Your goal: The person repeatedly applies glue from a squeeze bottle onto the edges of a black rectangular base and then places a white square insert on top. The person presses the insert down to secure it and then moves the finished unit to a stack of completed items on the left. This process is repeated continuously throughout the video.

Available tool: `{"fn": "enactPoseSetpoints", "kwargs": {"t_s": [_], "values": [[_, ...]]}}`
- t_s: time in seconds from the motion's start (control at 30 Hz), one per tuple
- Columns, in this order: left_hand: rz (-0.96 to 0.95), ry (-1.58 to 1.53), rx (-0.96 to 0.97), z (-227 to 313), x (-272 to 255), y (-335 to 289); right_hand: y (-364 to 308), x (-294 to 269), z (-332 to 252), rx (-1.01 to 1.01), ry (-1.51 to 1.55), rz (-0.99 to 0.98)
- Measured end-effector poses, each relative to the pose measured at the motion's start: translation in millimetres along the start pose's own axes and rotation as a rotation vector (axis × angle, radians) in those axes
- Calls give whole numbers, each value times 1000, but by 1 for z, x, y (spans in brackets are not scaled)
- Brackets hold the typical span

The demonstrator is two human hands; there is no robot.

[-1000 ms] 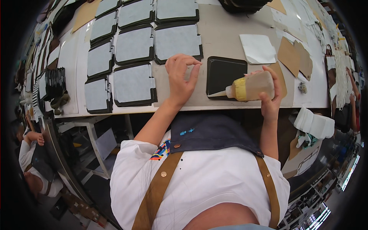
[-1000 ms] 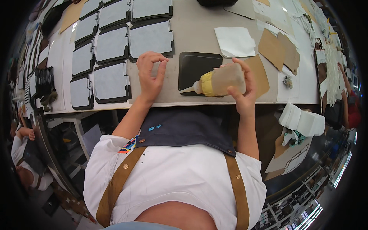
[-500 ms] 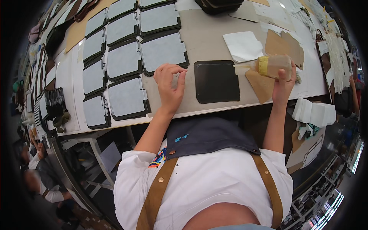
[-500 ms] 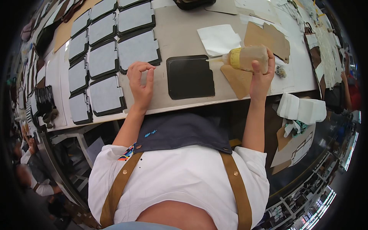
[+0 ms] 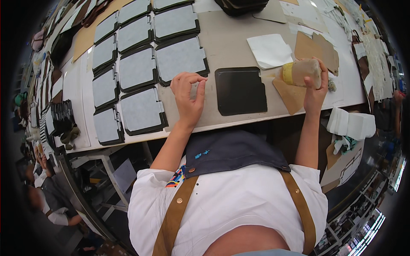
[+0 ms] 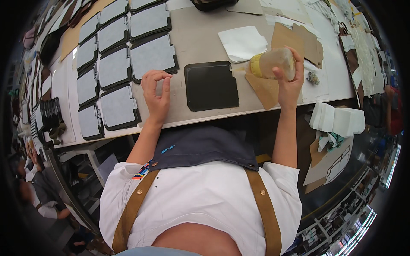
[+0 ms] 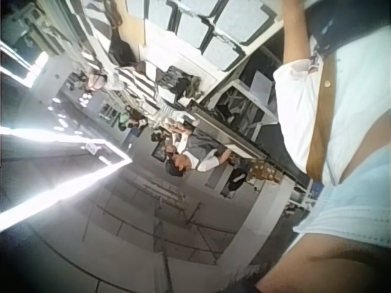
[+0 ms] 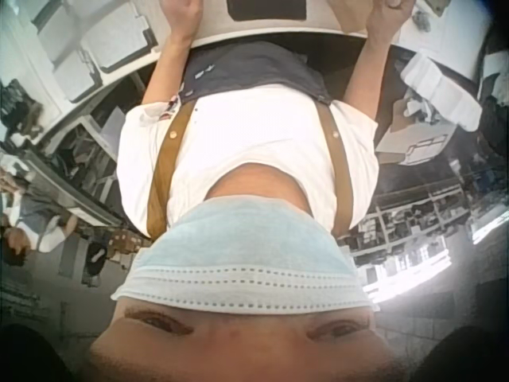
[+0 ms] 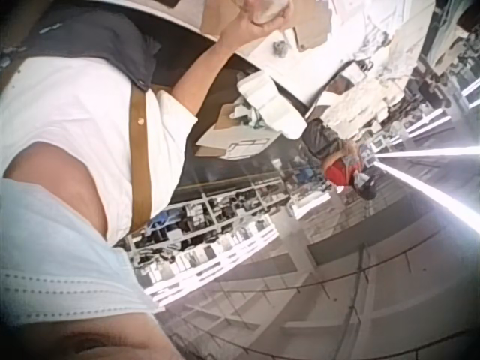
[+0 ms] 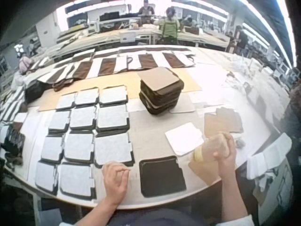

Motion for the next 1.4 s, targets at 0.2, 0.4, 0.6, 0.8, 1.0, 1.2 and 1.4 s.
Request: {"fn": "enactPoseSetpoints", "kwargs": {"t_s": [0.2, 0.4, 0.6, 0.8, 1.0, 1.2, 1.4], "values": [[0, 1, -4, 1, 0, -1, -10, 2, -14, -10, -16, -9], [-9, 1, -1, 0, 0, 0, -20, -1, -18, -34, -58, -14], [-8, 1, -3, 1, 0, 0, -23, -1, -25, -23, -9, -12], [-6, -2, -2, -1, 1, -1, -26, -6, -24, -30, -1, -38], [-7, 8, 0, -1, 1, -1, -35, -16, -25, -19, -54, -45], [-10, 7, 2, -1, 1, -1, -41, -12, -31, 0, 13, -38], [-6, 12, 11, -1, 1, -1, -39, -6, -25, -1, 34, -61]]}}
Point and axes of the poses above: each hand's wrist, its own y-axis towards the middle knuckle, its own x-axis out of the palm, z = x × y, the point moved 2 cm from there along y, towards the middle knuckle, and after that the axes turned 5 degrees about y, right-handed, at the moved point
